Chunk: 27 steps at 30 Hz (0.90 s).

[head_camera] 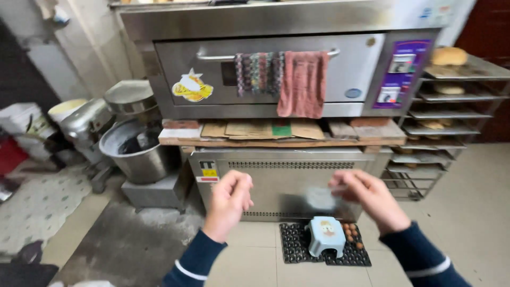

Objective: The person uses chopsticks to turn and fry sausages in a metal bowl on a portable stove, then transfers them to a wire rack. They later use scissors to remove a long loaf of bread from an oven.

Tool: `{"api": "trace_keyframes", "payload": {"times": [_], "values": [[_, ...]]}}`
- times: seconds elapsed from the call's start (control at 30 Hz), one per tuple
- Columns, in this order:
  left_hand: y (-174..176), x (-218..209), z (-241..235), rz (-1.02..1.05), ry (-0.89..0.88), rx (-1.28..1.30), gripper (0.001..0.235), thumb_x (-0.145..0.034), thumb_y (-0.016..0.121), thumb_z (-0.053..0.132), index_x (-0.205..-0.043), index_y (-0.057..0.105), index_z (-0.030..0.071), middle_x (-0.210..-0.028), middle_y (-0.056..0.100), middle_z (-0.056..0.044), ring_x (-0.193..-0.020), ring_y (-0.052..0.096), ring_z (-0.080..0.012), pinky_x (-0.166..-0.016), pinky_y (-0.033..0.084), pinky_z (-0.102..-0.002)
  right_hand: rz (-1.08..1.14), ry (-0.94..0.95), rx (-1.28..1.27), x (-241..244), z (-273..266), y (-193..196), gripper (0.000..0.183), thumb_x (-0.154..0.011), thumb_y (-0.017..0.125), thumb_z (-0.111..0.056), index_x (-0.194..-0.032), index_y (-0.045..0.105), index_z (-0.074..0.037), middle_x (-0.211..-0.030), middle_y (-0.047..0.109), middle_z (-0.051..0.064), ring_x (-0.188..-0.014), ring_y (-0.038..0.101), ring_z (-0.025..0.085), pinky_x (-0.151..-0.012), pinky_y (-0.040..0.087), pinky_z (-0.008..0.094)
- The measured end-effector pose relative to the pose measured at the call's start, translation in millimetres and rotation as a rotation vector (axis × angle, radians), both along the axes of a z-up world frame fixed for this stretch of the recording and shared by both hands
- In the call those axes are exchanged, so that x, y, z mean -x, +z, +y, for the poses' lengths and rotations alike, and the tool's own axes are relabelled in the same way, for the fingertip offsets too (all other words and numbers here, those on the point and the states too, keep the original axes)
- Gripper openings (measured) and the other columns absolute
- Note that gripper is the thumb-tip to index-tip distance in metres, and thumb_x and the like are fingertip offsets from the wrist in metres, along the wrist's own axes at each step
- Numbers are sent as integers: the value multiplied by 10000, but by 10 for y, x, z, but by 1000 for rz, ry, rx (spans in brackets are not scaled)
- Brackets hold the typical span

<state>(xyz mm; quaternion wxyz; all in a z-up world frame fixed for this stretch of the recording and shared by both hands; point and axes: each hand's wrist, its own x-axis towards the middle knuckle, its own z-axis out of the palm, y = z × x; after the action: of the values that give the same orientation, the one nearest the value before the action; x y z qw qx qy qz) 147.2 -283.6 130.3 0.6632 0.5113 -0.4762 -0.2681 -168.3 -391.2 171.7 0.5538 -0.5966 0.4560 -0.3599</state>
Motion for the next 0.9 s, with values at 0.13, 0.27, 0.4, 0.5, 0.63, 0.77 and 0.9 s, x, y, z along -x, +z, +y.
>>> {"api": "trace_keyframes", "payload": {"times": [0.13,0.27,0.4,0.5,0.63,0.77,0.9], "values": [[271,-447,-406,23,125,136,233,-1114,686,132,-916,748,26,-532,624,-96,-572,688,-188,-745,692,-381,-58,25,174,-438,-839,235,395,-1183,608,-242,-1415,792,19,-1206,841,241,-1084,835,382,-992,637,504],[294,-951,-972,60,240,200,256,-1069,722,91,-822,717,25,-502,517,-50,-526,628,-151,-720,699,-367,-25,104,186,-943,-1448,306,387,-1162,631,-207,-1405,789,50,-1199,850,296,-1079,843,413,-1021,637,544],[452,-1387,-1665,127,171,236,233,-1052,720,62,-824,704,13,-530,544,-89,-562,654,-177,-769,725,-440,9,174,223,-1373,-2185,337,365,-1151,639,-180,-1369,813,54,-1165,867,271,-1069,864,404,-1026,643,509],[560,-1647,-2187,154,7,315,287,-1064,598,63,-779,577,90,-591,513,-44,-582,577,-185,-712,667,-408,128,165,237,-1705,-2650,481,391,-1134,592,-228,-1350,792,31,-1255,908,166,-1030,850,287,-978,662,385],[772,-1912,-2873,258,-187,325,430,-1083,546,102,-656,500,124,-535,476,-37,-523,530,-190,-642,589,-386,207,50,221,-2104,-3165,694,388,-1150,560,-207,-1364,800,10,-1278,895,192,-1117,852,304,-1042,658,400],[882,-1996,-3403,183,-362,261,426,-1125,549,123,-704,610,93,-590,607,-42,-577,640,-186,-692,656,-368,153,-83,318,-2504,-3283,755,313,-1138,591,-144,-1252,818,38,-1169,908,177,-1013,849,267,-984,679,376],[810,-1983,-3705,144,-465,224,342,-1151,584,164,-872,730,32,-690,697,-64,-615,658,-136,-615,585,-292,82,-26,372,-2811,-3231,590,277,-1071,663,-157,-1188,848,12,-1098,945,139,-931,881,232,-922,732,347]]}}
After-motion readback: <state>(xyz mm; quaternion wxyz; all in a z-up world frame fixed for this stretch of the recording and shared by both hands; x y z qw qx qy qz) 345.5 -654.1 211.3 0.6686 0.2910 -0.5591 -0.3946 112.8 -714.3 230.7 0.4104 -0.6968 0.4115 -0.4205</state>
